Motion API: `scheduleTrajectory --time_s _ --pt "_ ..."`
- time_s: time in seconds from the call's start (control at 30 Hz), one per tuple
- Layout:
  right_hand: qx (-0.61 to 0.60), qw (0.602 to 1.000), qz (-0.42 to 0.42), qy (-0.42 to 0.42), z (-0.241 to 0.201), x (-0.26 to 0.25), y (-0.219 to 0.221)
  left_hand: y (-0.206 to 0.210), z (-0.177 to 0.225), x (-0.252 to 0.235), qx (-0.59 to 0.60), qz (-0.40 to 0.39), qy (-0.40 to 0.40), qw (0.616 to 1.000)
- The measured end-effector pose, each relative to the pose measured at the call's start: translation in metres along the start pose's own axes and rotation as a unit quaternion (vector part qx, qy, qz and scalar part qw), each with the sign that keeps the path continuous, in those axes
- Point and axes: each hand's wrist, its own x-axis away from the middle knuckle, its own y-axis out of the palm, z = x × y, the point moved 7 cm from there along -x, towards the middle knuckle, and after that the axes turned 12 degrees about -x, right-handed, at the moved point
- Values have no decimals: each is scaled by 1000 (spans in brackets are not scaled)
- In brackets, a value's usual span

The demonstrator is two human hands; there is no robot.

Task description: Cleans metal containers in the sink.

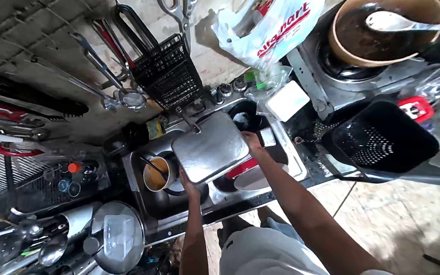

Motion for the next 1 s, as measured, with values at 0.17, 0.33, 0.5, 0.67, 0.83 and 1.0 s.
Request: scheduleTrajectory --time_s 0.17,0.33,0.5,0.67,0.83,1.0 --pt "4 999 -35 15 -1 3 4 -11 -10 -26 -53 -30 0 998" --pt "-38 996 -75 17 2 3 6 2 30 -62 -20 -63 -44 997" --pt "-27 997 -75 -7 -3 4 8 7 72 -110 -90 -101 -24 991" --pt "-10 996 -80 -24 -3 12 13 35 143 -111 -328 -179 149 916" --pt "6 996 -84 -26 5 14 12 75 167 -96 -576 -202 340 716" --pt "7 995 -97 -8 12 18 10 58 149 -122 -593 -167 110 780"
